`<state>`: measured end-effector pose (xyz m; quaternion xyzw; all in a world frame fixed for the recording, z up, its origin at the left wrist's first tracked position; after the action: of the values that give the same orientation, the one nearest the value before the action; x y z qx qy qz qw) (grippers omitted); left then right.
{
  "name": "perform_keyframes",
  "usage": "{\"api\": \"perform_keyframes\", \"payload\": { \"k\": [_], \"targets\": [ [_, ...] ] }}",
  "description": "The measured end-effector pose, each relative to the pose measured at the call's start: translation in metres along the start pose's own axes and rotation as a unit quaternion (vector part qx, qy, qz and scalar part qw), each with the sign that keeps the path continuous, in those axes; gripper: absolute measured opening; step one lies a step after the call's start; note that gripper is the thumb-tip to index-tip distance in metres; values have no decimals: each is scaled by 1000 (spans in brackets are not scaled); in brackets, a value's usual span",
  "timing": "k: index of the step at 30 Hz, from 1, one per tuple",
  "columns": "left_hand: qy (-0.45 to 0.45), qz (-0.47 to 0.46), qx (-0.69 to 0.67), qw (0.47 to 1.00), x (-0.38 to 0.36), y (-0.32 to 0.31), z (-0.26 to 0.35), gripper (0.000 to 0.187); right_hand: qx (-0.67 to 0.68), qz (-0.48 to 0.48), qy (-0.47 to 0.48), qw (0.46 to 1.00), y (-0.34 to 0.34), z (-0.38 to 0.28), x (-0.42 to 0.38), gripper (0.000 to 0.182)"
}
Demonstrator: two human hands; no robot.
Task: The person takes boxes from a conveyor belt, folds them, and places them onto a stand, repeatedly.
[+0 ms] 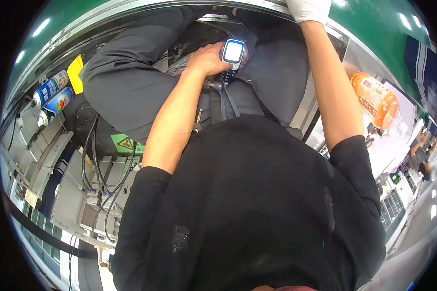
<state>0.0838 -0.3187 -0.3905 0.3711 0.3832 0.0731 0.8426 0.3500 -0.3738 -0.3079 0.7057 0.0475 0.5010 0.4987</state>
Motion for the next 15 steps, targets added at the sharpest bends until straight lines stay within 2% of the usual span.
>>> {"api": "perform_keyframes", "payload": {
  "k": [10,15],
  "targets": [
    [-23,2,21,1000,1,-6,-3,79,0,10,-4,1000,1,1,0,44],
    [-77,87,-49,992,-5,-3,2,84,1,13,-9,1000,2,1,0,43]
  ]
}}
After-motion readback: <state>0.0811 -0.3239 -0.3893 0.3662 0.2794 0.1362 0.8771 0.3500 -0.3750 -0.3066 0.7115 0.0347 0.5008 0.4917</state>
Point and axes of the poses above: each hand's wrist, its own x-axis towards the middle knuckle, its own y-axis out of the back of the hand, z = x × y, the point moved 2 cm from there along x, towards the middle knuckle, and after that the axes turned 11 degrees about z, right-handed, at the moved point
